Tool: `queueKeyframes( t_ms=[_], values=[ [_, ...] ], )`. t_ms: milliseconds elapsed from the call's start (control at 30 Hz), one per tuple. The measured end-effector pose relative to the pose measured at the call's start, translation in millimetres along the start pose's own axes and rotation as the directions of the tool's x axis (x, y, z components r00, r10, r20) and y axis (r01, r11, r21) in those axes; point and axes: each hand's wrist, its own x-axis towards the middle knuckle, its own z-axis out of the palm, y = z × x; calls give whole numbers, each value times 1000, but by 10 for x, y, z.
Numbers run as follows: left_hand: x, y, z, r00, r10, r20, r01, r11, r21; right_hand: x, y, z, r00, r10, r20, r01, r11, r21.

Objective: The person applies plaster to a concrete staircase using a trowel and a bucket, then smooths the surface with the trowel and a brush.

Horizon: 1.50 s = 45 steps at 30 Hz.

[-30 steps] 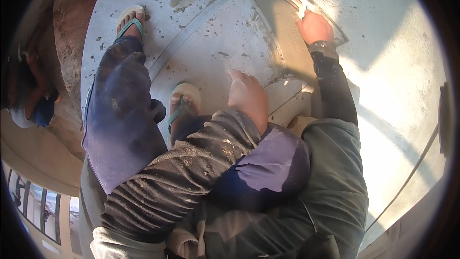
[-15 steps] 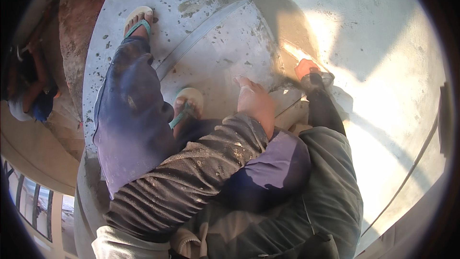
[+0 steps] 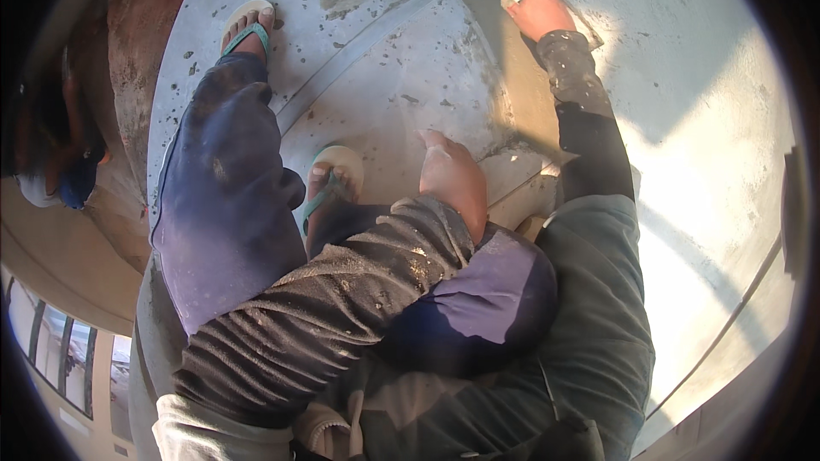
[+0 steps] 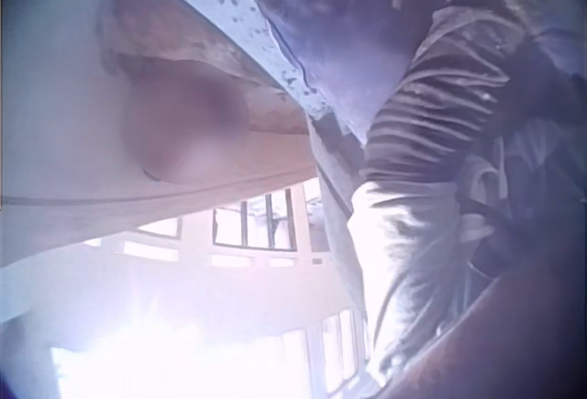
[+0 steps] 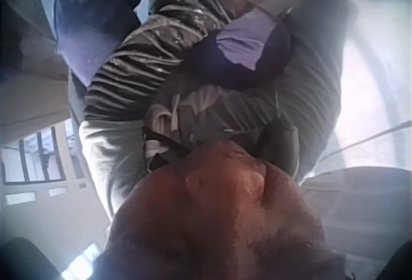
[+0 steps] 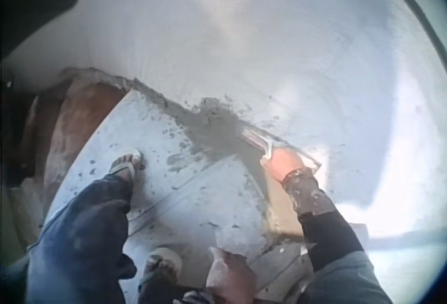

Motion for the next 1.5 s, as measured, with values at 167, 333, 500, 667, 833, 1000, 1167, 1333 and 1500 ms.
queueKeyframes(
  t_ms=[167,333,500,667,833,1000,1167,1333,1500],
  values=[
    [74,49,26,999,44,19,-44,999,13,-221,273,816,955,207,211,-229,970,82],
    [112,63,-26,992,25,125,-29,999,38,-961,777,1225,844,354,403,-366,929,-51],
    [-10,41,-21,997,68,-22,-68,997,-32,-1772,1452,1515,844,402,354,-343,913,-220],
    [-29,-2,32,997,-7,-72,6,1000,-20,-1698,1246,1087,894,319,315,-228,928,-294],
    [-10,50,4,997,-22,-77,21,1000,-14,-982,536,318,959,265,98,-243,950,-197],
    [6,-19,-19,999,12,31,-10,999,-53,-419,95,-182,980,200,-19,-201,978,-53],
    [36,23,23,1000,-19,-5,19,1000,9,-33,134,215,981,139,139,-141,990,5],
    [46,21,14,999,-4,38,4,1000,-12,-85,231,760,923,213,320,-207,977,-54],
    [-4,-41,-17,999,20,46,-19,999,-34,-417,467,1108,902,281,327,-287,957,-29]
  ],
)
